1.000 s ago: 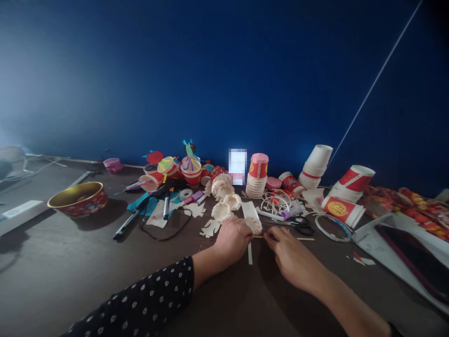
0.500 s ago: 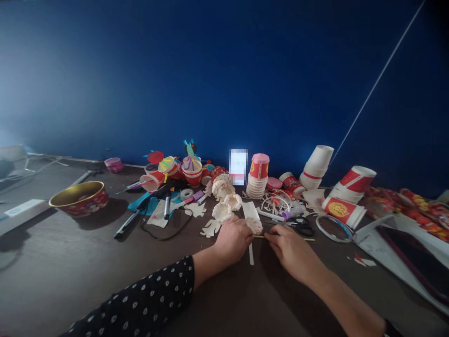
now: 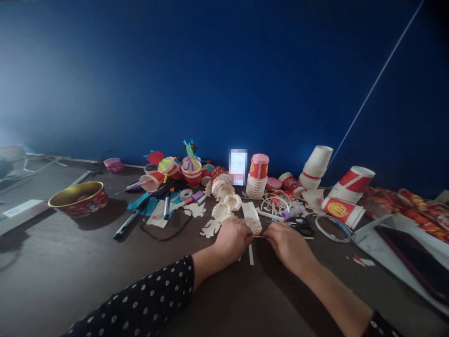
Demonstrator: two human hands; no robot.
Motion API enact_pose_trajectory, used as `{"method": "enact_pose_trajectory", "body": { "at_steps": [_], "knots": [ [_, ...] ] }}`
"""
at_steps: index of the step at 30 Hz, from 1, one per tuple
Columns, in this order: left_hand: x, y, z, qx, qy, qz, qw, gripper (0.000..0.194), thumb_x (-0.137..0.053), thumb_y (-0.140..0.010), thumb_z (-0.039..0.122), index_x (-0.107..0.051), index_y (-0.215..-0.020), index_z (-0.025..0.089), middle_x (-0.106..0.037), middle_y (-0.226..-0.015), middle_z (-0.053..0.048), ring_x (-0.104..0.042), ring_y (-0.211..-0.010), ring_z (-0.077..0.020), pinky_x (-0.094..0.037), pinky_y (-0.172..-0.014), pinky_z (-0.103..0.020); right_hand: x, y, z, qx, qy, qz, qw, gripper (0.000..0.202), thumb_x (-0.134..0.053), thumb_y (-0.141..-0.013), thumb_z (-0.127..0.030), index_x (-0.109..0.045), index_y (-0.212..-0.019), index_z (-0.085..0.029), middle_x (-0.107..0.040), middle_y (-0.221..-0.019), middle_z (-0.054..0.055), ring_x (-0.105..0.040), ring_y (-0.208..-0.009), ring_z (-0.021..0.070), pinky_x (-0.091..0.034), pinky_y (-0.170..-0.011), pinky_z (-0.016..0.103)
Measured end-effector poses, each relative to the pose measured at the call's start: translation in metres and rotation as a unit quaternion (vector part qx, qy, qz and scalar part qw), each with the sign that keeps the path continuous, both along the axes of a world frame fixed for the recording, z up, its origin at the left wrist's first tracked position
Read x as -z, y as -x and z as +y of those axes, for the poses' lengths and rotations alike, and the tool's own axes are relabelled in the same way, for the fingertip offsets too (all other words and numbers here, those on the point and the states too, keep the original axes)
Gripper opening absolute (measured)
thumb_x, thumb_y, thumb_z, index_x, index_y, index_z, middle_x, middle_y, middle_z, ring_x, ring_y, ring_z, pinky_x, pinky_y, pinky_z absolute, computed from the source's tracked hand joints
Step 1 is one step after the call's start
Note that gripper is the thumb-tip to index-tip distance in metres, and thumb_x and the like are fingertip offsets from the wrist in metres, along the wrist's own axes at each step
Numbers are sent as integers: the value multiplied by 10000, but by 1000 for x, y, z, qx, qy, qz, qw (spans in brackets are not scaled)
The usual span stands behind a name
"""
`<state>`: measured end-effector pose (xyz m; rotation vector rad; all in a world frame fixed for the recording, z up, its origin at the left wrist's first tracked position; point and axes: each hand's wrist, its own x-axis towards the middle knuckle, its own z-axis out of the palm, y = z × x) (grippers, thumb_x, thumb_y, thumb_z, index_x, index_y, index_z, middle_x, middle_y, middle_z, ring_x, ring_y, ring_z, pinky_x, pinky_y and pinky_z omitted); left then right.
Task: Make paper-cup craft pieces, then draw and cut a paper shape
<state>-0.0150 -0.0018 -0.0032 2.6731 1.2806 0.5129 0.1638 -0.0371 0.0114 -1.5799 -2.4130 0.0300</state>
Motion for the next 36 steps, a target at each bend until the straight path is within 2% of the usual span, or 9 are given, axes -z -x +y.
{"method": "enact_pose_trajectory", "body": {
  "at_steps": [16,23,27,32,36],
  "knots": [
    [-2,0,-2,-3,10,-3,1000,139,-587,-816,250,-666,-736,168,-633,-785,-37,-541,-792,-190,-400,-744,-289,-4,-7,2,2,-3,-36,999,234,-441,-862,-144,-649,-775,-205,-644,-817,29,-569,-831,177,-381,-673,255],
    [-4,-1,-2,-8,19,-4,1000,130,-587,-815,235,-677,-750,166,-644,-808,-43,-545,-816,-192,-405,-765,-298,-9,-32,5,42,4,-93,995,263,-437,-823,-86,-636,-702,-209,-633,-778,34,-572,-796,180,-366,-612,255],
    [-6,-1,-3,-12,27,-3,1000,133,-582,-817,232,-686,-766,166,-648,-814,-48,-552,-825,-197,-407,-777,-304,-9,-41,7,50,18,-69,996,235,-467,-819,-109,-673,-773,-211,-659,-819,45,-596,-824,202,-405,-663,280],
    [-6,-1,-4,-8,22,-7,1000,141,-567,-811,213,-679,-749,155,-646,-795,-52,-558,-807,-194,-416,-762,-297,-4,-16,0,14,-52,67,996,237,-444,-876,-190,-646,-1000,-209,-642,-952,49,-600,-842,179,-441,-733,280],
    [-4,0,-3,5,15,-16,1000,154,-534,-792,167,-679,-743,159,-643,-782,-53,-566,-796,-189,-421,-759,-293,-1,10,-3,-33,-25,73,997,241,-437,-888,-200,-619,-1045,-226,-595,-939,37,-594,-799,157,-437,-689,240]
  ]
}}
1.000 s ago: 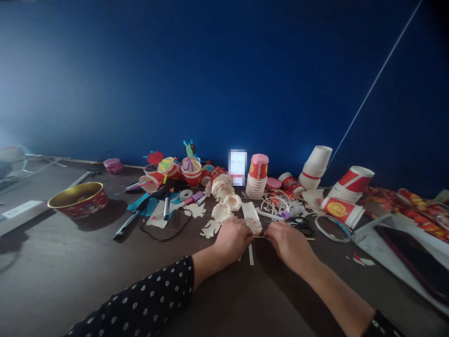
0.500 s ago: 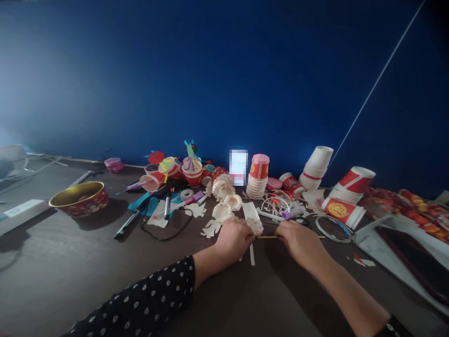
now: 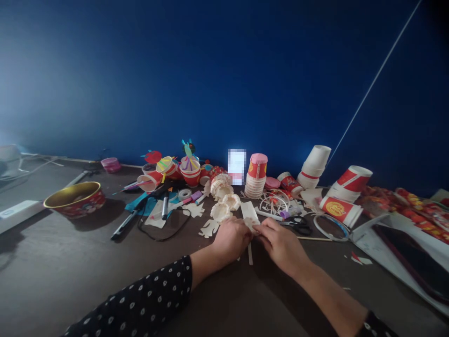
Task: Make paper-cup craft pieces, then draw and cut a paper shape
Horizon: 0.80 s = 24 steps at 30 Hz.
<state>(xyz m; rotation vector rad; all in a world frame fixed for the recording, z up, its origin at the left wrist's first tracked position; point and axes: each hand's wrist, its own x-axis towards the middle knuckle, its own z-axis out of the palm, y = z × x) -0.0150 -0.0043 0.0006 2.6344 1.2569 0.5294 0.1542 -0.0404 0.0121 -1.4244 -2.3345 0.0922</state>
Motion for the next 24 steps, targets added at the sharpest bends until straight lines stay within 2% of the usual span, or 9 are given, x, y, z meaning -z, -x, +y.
{"method": "enact_pose_trajectory", "body": {
  "at_steps": [6,11,19,24],
  "knots": [
    [5,1,3,5,-22,-1,1000,142,-537,-780,173,-659,-708,153,-631,-755,-51,-560,-773,-195,-422,-718,-291,6,6,5,13,-1,-40,999,245,-404,-920,-259,-649,-915,-240,-572,-897,30,-583,-759,155,-399,-607,228],
    [5,1,2,-2,-14,-8,1000,147,-534,-779,156,-660,-703,159,-637,-757,-44,-563,-773,-187,-417,-724,-283,8,4,7,-2,14,5,1000,269,-384,-928,-242,-653,-911,-226,-571,-888,31,-582,-763,142,-406,-640,221],
    [7,0,3,-46,40,-52,997,120,-568,-754,195,-683,-726,171,-659,-757,-33,-585,-754,-186,-422,-695,-274,9,1,10,-29,32,60,997,253,-419,-901,-192,-670,-874,-192,-568,-867,41,-578,-763,147,-432,-686,236],
    [9,-1,2,-50,33,-56,997,109,-577,-763,195,-679,-740,167,-659,-771,-35,-578,-778,-194,-420,-713,-284,9,2,10,-36,38,74,996,252,-439,-881,-154,-685,-843,-192,-570,-848,40,-579,-758,150,-433,-680,241]
  ]
}}
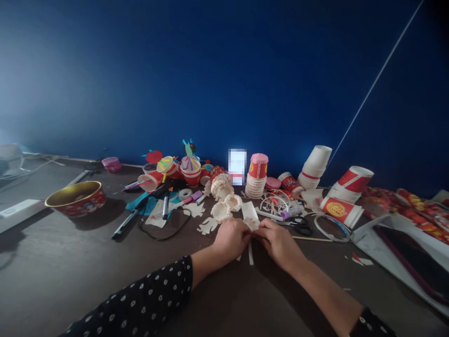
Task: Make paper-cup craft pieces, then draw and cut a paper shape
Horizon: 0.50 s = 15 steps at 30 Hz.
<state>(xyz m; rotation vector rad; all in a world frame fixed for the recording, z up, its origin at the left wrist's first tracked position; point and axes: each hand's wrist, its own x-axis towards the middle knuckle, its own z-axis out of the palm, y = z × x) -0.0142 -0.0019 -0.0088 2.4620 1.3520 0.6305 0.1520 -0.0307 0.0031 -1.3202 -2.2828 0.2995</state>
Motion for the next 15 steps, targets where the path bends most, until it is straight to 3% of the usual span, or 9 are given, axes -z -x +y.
{"method": "enact_pose_trajectory", "body": {
  "at_steps": [15],
  "knots": [
    [-1,-2,-1,0,-8,16,1000,86,-588,-760,190,-670,-756,164,-650,-797,-50,-570,-792,-194,-415,-733,-291,5,-6,6,-48,-15,56,997,248,-456,-828,-59,-614,-974,-181,-573,-876,52,-570,-815,176,-450,-725,280]
  ]
}}
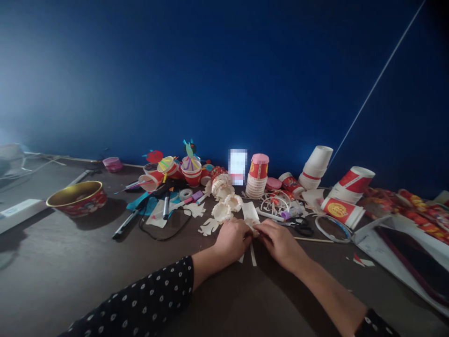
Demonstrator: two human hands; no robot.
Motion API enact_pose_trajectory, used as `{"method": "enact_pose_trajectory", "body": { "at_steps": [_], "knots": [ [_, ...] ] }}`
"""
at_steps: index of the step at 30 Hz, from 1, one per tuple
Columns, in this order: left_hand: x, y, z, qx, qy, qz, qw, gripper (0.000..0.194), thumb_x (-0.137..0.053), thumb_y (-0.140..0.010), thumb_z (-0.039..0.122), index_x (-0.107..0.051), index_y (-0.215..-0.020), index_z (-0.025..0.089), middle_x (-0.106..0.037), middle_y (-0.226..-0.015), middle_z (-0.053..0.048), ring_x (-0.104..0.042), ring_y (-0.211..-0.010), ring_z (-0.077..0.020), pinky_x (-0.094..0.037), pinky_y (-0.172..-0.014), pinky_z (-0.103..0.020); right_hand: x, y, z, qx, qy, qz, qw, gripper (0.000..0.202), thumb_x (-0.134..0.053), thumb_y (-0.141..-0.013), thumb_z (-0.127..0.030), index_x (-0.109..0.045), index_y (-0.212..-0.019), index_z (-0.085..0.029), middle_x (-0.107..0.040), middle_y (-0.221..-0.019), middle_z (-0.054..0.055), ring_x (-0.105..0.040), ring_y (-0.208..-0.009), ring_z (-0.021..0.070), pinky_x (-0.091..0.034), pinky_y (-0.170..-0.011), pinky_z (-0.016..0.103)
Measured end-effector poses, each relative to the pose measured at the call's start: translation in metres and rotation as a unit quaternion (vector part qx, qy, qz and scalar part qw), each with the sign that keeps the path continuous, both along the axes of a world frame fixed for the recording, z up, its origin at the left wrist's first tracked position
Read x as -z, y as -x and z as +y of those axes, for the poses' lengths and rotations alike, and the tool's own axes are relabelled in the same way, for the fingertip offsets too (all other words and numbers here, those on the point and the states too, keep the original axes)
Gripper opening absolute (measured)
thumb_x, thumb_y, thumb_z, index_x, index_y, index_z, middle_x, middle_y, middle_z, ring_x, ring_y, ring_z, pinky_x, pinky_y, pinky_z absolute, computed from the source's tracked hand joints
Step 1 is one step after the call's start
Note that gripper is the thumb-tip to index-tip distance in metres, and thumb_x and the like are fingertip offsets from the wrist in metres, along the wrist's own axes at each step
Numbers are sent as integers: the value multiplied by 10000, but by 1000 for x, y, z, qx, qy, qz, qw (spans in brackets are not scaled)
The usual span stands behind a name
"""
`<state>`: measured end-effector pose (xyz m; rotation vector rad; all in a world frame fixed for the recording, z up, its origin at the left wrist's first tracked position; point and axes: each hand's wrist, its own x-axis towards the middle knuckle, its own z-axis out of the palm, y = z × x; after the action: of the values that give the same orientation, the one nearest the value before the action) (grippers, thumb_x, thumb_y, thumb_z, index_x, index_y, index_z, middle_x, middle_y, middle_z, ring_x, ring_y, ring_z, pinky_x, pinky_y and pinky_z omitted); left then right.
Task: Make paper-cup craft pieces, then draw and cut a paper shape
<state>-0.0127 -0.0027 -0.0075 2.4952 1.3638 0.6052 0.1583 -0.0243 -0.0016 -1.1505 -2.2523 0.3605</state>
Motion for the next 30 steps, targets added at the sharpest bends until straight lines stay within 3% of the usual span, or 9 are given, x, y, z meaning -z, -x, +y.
{"method": "enact_pose_trajectory", "body": {
  "at_steps": [19,30],
  "knots": [
    [1,-1,1,-1,-2,1,1000,103,-575,-781,194,-670,-776,157,-651,-803,-56,-574,-810,-201,-420,-741,-292,1,4,-2,28,-4,-25,999,235,-463,-859,-136,-682,-798,-193,-574,-782,36,-583,-719,154,-433,-635,241],
    [1,-2,1,-2,3,6,1000,104,-575,-769,169,-677,-757,151,-658,-790,-60,-578,-799,-204,-422,-727,-291,7,5,1,31,-7,2,999,202,-469,-860,-137,-662,-856,-196,-618,-827,43,-594,-771,167,-435,-674,249]
  ]
}}
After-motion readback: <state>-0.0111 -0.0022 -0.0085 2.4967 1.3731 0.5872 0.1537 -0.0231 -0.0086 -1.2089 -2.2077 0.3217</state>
